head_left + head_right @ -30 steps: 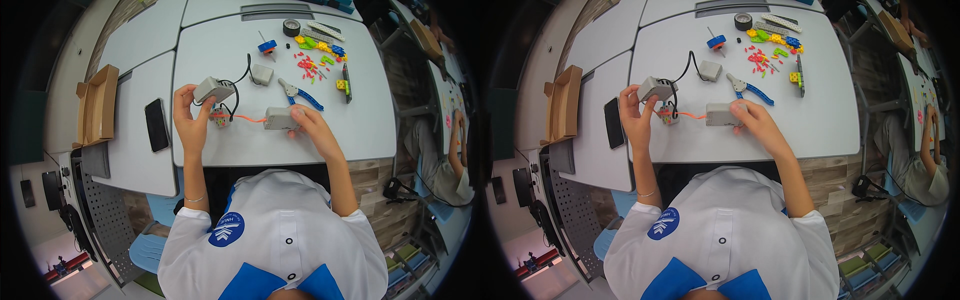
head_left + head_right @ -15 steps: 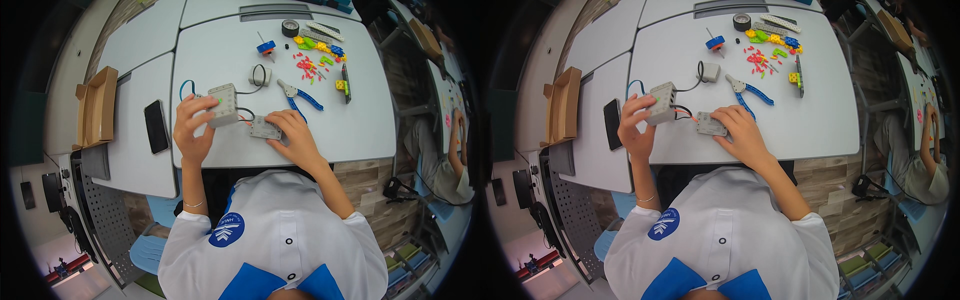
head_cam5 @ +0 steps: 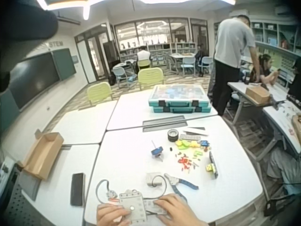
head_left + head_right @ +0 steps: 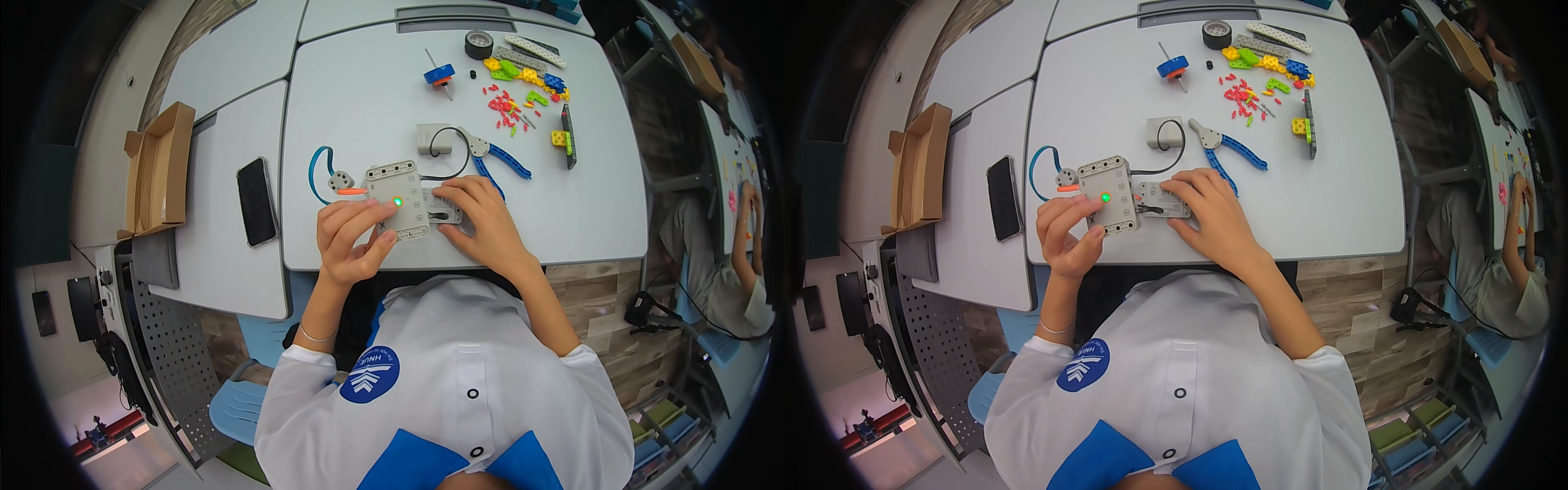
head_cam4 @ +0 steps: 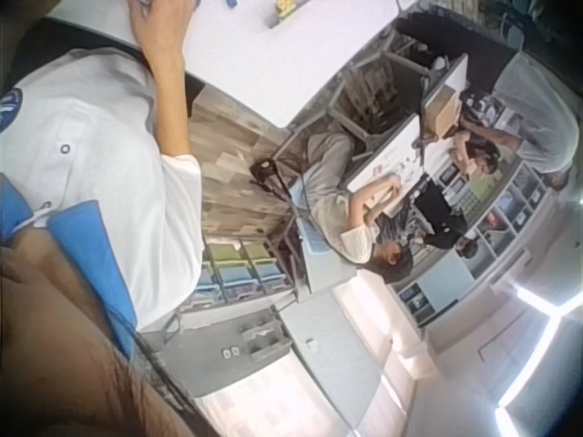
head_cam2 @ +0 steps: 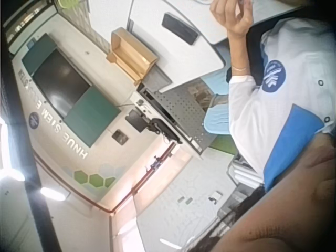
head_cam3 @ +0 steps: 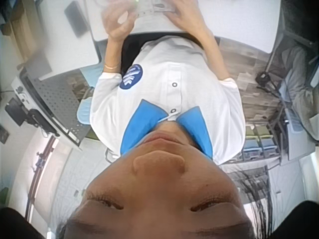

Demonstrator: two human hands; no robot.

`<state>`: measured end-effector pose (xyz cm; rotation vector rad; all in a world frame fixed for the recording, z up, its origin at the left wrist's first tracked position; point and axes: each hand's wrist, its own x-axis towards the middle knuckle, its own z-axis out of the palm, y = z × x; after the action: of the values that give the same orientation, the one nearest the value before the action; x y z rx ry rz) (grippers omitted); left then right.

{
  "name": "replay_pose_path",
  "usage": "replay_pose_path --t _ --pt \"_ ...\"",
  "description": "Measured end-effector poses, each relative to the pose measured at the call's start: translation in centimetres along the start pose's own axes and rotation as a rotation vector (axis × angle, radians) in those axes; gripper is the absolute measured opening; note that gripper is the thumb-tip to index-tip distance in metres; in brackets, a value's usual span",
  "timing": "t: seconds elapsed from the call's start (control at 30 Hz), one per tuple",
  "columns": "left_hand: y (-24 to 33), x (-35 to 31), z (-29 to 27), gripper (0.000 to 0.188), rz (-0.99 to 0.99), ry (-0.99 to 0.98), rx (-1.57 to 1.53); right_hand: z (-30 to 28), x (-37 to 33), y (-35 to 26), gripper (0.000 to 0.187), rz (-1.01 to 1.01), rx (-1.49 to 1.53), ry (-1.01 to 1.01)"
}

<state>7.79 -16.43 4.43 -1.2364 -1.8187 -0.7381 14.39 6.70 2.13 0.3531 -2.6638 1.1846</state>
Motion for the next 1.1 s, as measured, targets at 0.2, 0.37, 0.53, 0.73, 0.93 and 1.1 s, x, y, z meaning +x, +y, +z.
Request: replay_pose_path --t 0.2,0.37,0.53,0.73,0.93,1.1 --pt "-0.3 0.1 0.1 0.032 -0.02 -0.021 -0.025 0.0 0.0 0.0 0.051 0.002 0.009 0.002" --pt "-0.9 -0.4 0.6 0.028 -0.017 0.025 -0.028 0.0 -0.1 0.0 0.051 0.009 0.004 -0.002" --pt "-0.5 -0.1 0.3 0.028 -0.028 0.011 -0.027 0.1 -0.1 0.2 0.05 0.006 0.007 0.0" --pt "-0.4 -0.3 0.5 0.035 -0.022 0.047 -0.013 -0.4 -0.1 -0.5 0.049 0.026 0.051 0.011" --pt "0.0 -1.2 0.9 0.034 0.051 -0.006 0.038 -2.5 0.5 -3.3 0.037 0.263 0.876 -0.038" --pt "1.1 -1.0 2.1 0.036 0.072 0.044 0.103 -1.7 1.8 -4.6 0.038 0.501 1.152 -0.014"
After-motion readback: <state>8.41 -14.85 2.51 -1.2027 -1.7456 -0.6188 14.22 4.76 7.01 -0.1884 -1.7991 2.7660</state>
